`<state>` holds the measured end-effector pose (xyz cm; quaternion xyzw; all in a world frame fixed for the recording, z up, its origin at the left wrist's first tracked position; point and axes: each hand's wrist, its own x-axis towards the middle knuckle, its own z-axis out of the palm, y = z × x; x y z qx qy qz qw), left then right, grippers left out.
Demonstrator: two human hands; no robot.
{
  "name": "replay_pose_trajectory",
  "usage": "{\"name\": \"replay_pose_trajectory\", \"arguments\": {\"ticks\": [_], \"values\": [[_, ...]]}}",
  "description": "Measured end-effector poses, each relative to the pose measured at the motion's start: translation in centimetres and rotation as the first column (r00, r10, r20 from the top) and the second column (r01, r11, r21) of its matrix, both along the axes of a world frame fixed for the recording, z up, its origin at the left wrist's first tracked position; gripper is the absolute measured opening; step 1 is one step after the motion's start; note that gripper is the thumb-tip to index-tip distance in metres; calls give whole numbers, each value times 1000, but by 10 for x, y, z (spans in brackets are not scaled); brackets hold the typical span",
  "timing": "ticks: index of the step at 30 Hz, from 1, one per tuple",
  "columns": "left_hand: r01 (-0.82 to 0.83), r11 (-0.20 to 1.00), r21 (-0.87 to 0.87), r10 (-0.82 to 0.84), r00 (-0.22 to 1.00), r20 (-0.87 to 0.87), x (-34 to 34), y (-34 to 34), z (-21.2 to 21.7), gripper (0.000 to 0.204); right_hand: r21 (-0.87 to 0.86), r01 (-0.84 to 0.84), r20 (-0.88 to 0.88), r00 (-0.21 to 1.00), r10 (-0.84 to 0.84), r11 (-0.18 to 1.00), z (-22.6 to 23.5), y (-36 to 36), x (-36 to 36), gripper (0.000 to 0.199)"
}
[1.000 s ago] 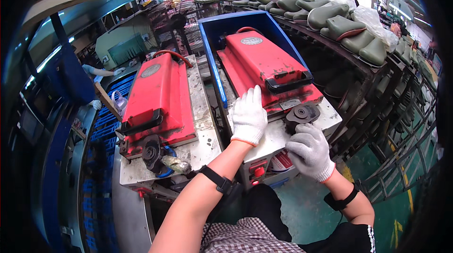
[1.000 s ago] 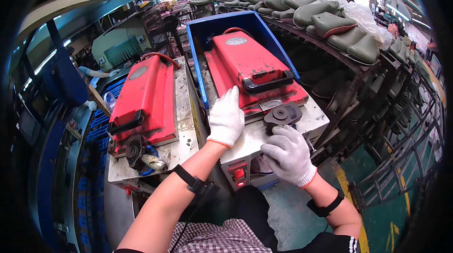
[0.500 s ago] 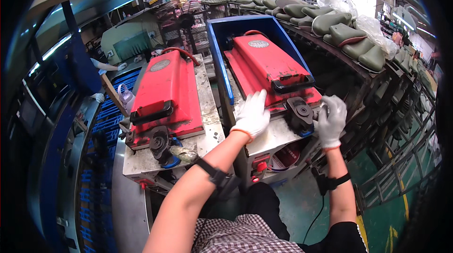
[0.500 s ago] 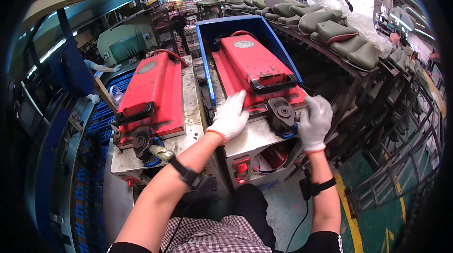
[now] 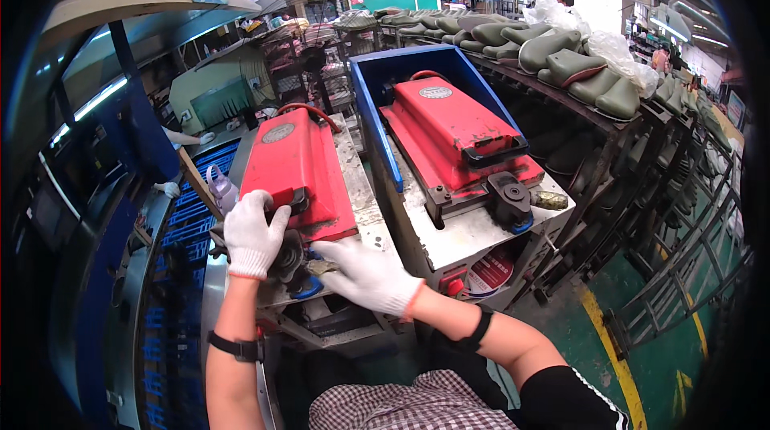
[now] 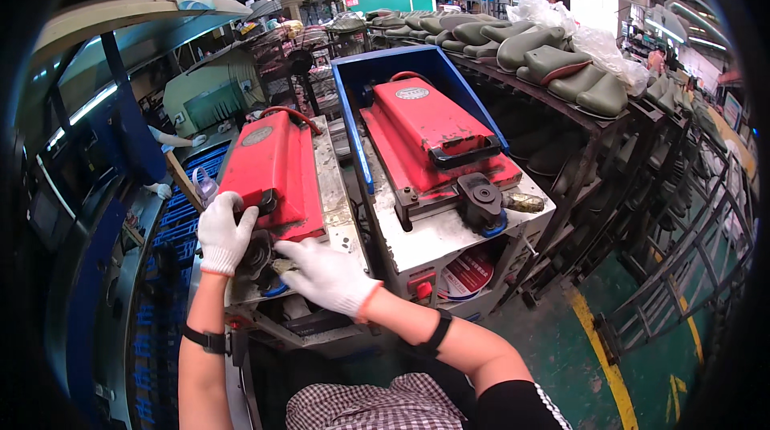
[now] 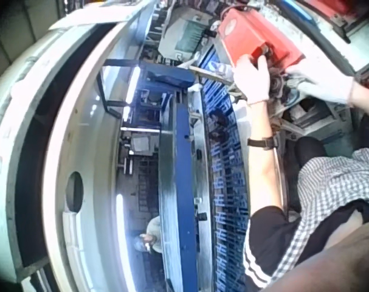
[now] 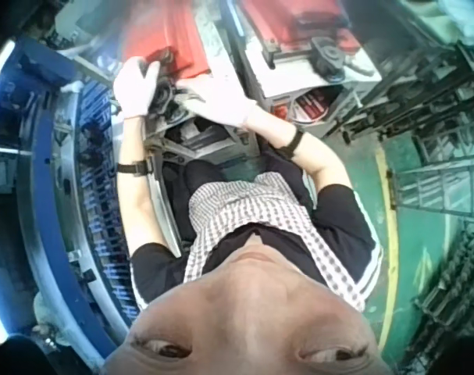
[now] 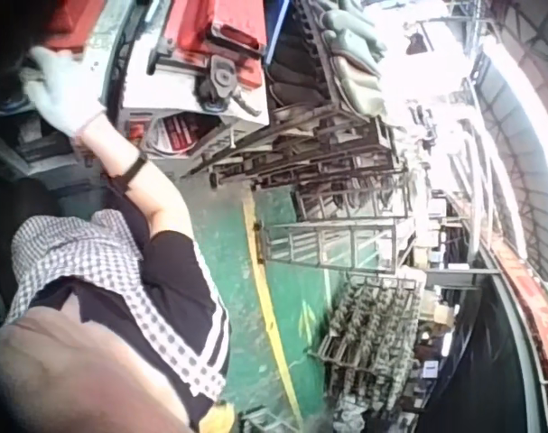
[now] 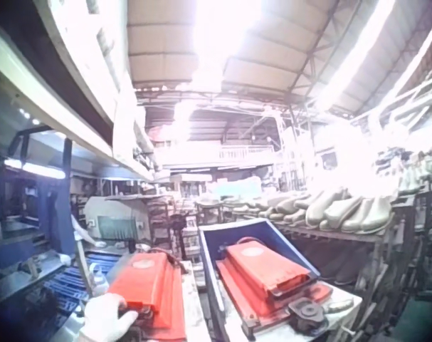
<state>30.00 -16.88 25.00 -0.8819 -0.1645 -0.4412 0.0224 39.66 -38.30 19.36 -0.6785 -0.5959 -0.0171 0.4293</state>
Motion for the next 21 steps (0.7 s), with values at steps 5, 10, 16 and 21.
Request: {"name": "replay_pose_trajectory", "arguments": {"ticks": [5,10,16,21], "values": [[-50,977,208,105,959,-262,1,-3,7,35,-187,114,124,988,-92,976,6,41,-22,48],[47,992,114,-6,941,-338,2,17,12,36,-280,131,119,988,-100,951,12,44,-25,51],[-22,956,-291,-169,771,-614,23,23,40,49,-217,174,117,981,-152,961,2,46,-25,53],[-124,665,-736,-481,684,-549,35,30,52,40,-172,198,114,977,-180,965,-4,48,-26,54]]}}
